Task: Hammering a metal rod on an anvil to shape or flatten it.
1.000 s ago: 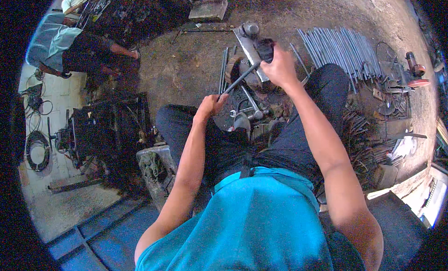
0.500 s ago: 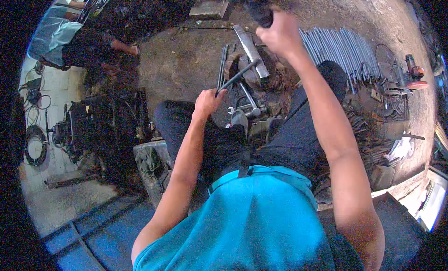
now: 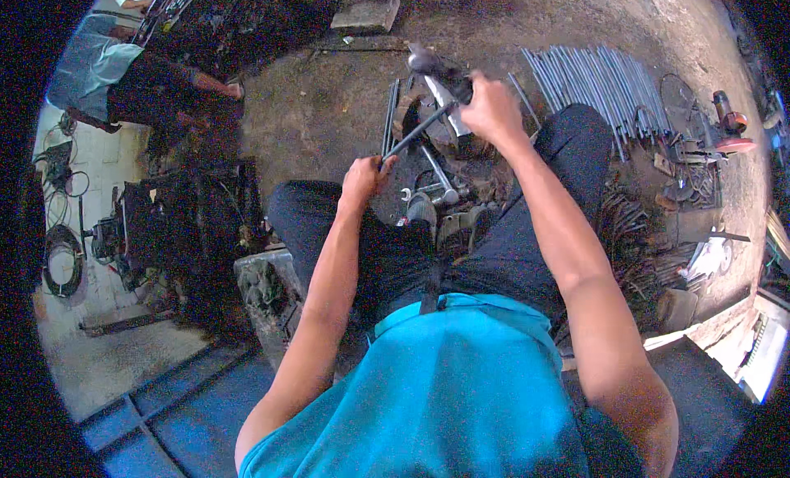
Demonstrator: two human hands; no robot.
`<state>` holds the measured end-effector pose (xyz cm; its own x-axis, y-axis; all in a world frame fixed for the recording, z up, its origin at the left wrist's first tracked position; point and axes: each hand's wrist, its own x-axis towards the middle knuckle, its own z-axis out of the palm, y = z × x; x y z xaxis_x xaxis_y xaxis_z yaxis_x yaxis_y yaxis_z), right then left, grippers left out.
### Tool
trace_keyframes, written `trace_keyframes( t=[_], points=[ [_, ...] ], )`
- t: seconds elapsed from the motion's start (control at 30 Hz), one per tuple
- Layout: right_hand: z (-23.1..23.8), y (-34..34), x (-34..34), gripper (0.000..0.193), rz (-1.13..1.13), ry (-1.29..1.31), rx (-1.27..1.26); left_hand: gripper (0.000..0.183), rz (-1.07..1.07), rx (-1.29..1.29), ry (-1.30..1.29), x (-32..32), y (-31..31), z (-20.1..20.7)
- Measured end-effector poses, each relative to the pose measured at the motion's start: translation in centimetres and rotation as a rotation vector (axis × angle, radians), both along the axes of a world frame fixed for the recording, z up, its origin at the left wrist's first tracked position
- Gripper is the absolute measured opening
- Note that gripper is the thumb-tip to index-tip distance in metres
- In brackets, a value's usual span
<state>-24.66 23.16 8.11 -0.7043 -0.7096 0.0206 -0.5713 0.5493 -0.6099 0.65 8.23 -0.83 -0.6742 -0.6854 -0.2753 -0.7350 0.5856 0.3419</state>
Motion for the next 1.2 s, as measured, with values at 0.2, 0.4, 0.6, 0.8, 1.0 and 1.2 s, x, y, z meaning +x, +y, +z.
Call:
trace_keyframes(
  t=[0.2, 0.4, 0.6, 0.8, 1.0, 1.2],
  points=[
    [2.0, -1.9, 0.3, 0.034, -0.011, 0.109, -0.382, 0.062, -0.049, -0.024, -0.012, 0.5, 0.0, 0.2],
    [-6.8, 1.8, 0.3, 0.032, -0.013, 0.004, -0.118, 0.06, -0.054, -0.026, 0.026, 0.3, 0.1, -0.2],
    [0.6, 0.6, -0.5, 0.034, 0.028, 0.044, -0.042, 0.057, -0.034, -0.07, 0.034, -0.1, 0.0, 0.6],
    [14.2, -3.2, -2.8, 0.023, 0.054, 0.295, -0.491, 0.057, -0.043, -0.138, 0.072, 0.2, 0.1, 0.7],
    [4.5, -3.3, -3.3, 0.024, 0.035, 0.518, -0.683, 0.057, -0.06, -0.169, 0.073, -0.4, 0.6, 0.4],
    [-5.4, 2.4, -0.3, 0.047, 0.053, 0.04, 0.261, 0.064, 0.017, -0.132, 0.083, 0.1, 0.7, -0.6]
  ],
)
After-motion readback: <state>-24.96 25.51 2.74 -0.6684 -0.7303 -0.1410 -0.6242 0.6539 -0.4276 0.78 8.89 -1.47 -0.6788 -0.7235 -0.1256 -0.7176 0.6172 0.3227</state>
